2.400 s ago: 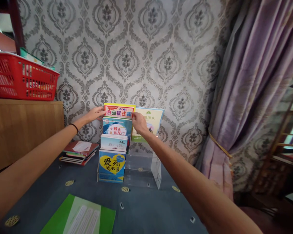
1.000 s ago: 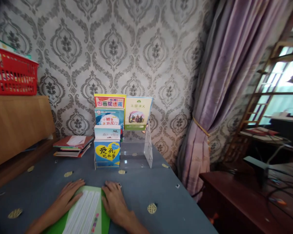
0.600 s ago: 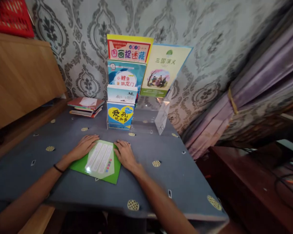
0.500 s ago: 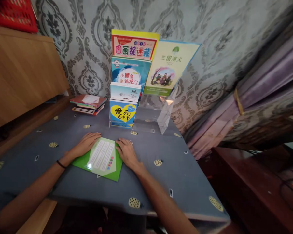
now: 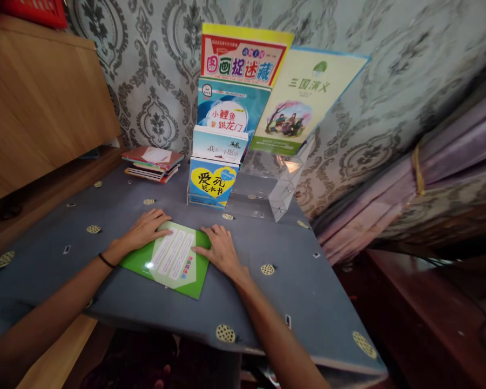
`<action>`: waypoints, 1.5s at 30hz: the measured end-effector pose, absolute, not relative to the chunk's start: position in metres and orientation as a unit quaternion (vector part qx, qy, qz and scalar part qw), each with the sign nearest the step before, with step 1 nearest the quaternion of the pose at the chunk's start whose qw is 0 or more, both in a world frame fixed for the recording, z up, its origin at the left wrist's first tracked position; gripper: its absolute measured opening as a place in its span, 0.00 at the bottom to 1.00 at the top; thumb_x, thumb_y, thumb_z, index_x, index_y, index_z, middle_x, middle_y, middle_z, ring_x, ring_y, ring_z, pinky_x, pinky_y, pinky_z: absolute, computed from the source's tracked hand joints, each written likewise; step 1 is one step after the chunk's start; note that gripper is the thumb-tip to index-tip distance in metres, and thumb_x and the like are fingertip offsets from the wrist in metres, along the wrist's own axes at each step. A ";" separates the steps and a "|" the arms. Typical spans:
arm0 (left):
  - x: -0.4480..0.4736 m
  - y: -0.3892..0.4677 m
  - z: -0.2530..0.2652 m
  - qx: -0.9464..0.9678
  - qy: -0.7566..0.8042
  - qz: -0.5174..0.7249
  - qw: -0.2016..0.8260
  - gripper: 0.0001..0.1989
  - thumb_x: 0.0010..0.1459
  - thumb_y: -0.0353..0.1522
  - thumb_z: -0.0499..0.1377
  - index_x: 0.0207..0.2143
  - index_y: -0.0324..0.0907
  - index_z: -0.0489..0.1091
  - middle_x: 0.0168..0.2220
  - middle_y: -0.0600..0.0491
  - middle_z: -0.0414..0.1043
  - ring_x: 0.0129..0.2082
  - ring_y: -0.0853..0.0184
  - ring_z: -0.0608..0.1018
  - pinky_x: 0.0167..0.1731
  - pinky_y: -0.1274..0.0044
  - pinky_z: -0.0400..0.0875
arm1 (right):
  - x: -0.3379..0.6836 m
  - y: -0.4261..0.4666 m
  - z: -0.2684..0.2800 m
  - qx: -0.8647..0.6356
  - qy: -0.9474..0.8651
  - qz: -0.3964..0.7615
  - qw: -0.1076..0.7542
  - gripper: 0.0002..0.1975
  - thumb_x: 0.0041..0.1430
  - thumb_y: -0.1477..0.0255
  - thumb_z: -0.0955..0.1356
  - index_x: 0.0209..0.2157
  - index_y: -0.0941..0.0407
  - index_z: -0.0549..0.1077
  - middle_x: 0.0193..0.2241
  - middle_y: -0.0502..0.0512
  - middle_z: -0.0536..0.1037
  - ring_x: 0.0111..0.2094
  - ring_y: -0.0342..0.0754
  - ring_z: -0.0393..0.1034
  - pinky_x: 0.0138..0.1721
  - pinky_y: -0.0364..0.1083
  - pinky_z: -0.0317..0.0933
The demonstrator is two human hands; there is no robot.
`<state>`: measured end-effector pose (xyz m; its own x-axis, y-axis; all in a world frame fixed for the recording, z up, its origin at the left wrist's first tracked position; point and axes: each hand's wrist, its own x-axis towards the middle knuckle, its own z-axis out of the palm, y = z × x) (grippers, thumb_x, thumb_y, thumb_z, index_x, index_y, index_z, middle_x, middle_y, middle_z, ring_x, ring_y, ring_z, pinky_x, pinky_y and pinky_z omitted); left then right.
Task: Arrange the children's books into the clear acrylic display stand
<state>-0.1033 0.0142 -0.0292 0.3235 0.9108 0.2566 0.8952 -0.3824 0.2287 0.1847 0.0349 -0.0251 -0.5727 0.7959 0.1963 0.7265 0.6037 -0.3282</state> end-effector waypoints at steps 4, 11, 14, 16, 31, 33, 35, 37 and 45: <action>-0.100 0.016 -0.029 0.816 0.552 0.173 0.006 0.17 0.64 0.45 0.57 0.45 0.42 0.71 0.44 0.48 0.69 0.47 0.56 0.69 0.48 0.65 0.65 | 0.186 0.035 -0.026 -0.421 -0.886 0.111 0.161 0.29 0.60 0.50 0.69 0.54 0.55 0.74 0.41 0.60 0.74 0.43 0.57 0.67 0.44 0.54 0.62; -0.096 0.015 -0.026 0.805 0.566 0.177 -0.018 0.16 0.64 0.46 0.57 0.38 0.42 0.68 0.41 0.49 0.69 0.43 0.57 0.70 0.44 0.67 0.64 | 0.184 0.032 -0.024 -0.432 -0.869 0.145 0.194 0.20 0.56 0.56 0.74 0.43 0.57 0.76 0.40 0.60 0.75 0.44 0.57 0.68 0.44 0.52 0.64; -0.096 0.012 -0.024 0.802 0.568 0.186 -0.009 0.17 0.66 0.47 0.55 0.37 0.42 0.66 0.37 0.51 0.71 0.40 0.58 0.72 0.42 0.68 0.63 | 0.189 0.036 -0.027 -0.439 -0.838 0.227 0.230 0.15 0.57 0.60 0.73 0.42 0.55 0.74 0.37 0.56 0.77 0.39 0.53 0.70 0.41 0.50 0.64; -0.097 0.011 -0.022 0.802 0.566 0.190 0.000 0.17 0.66 0.47 0.54 0.36 0.43 0.65 0.35 0.52 0.71 0.38 0.60 0.72 0.42 0.68 0.62 | 0.194 0.040 -0.030 -0.429 -0.808 0.314 0.255 0.13 0.59 0.61 0.70 0.41 0.54 0.74 0.34 0.53 0.78 0.33 0.50 0.71 0.37 0.48 0.64; -0.036 -0.034 -0.019 0.892 0.439 0.105 0.023 0.30 0.71 0.47 0.44 0.69 0.43 0.48 0.70 0.43 0.53 0.71 0.60 0.52 0.67 0.61 0.47 | 0.198 0.044 -0.042 -0.395 -0.690 0.478 0.373 0.13 0.56 0.60 0.69 0.37 0.55 0.76 0.23 0.48 0.74 0.24 0.45 0.65 0.24 0.42 0.58; -0.029 -0.039 -0.023 0.897 0.431 0.082 0.054 0.34 0.70 0.50 0.44 0.70 0.43 0.45 0.71 0.42 0.50 0.72 0.59 0.50 0.67 0.60 0.44 | 0.198 0.045 -0.044 -0.395 -0.696 0.468 0.374 0.13 0.56 0.60 0.69 0.37 0.55 0.77 0.24 0.49 0.75 0.25 0.45 0.66 0.24 0.43 0.59; -0.025 -0.041 -0.026 0.896 0.433 0.067 0.069 0.35 0.69 0.51 0.43 0.71 0.43 0.44 0.71 0.41 0.49 0.72 0.58 0.50 0.68 0.58 0.42 | 0.199 0.045 -0.046 -0.398 -0.702 0.459 0.371 0.13 0.56 0.61 0.69 0.38 0.55 0.77 0.26 0.50 0.76 0.25 0.46 0.66 0.25 0.43 0.60; -0.024 -0.041 -0.027 0.894 0.437 0.062 0.072 0.36 0.69 0.52 0.42 0.71 0.42 0.44 0.71 0.41 0.48 0.72 0.58 0.49 0.68 0.58 0.41 | 0.199 0.046 -0.048 -0.401 -0.706 0.453 0.369 0.14 0.56 0.61 0.68 0.38 0.55 0.77 0.26 0.51 0.76 0.26 0.46 0.67 0.26 0.43 0.60; -0.055 -0.049 -0.035 0.868 0.491 0.073 0.032 0.37 0.68 0.53 0.42 0.72 0.46 0.43 0.72 0.43 0.48 0.72 0.54 0.50 0.67 0.55 0.44 | 0.202 0.046 -0.050 -0.405 -0.723 0.430 0.360 0.15 0.58 0.60 0.67 0.40 0.55 0.77 0.28 0.52 0.78 0.27 0.47 0.69 0.26 0.43 0.61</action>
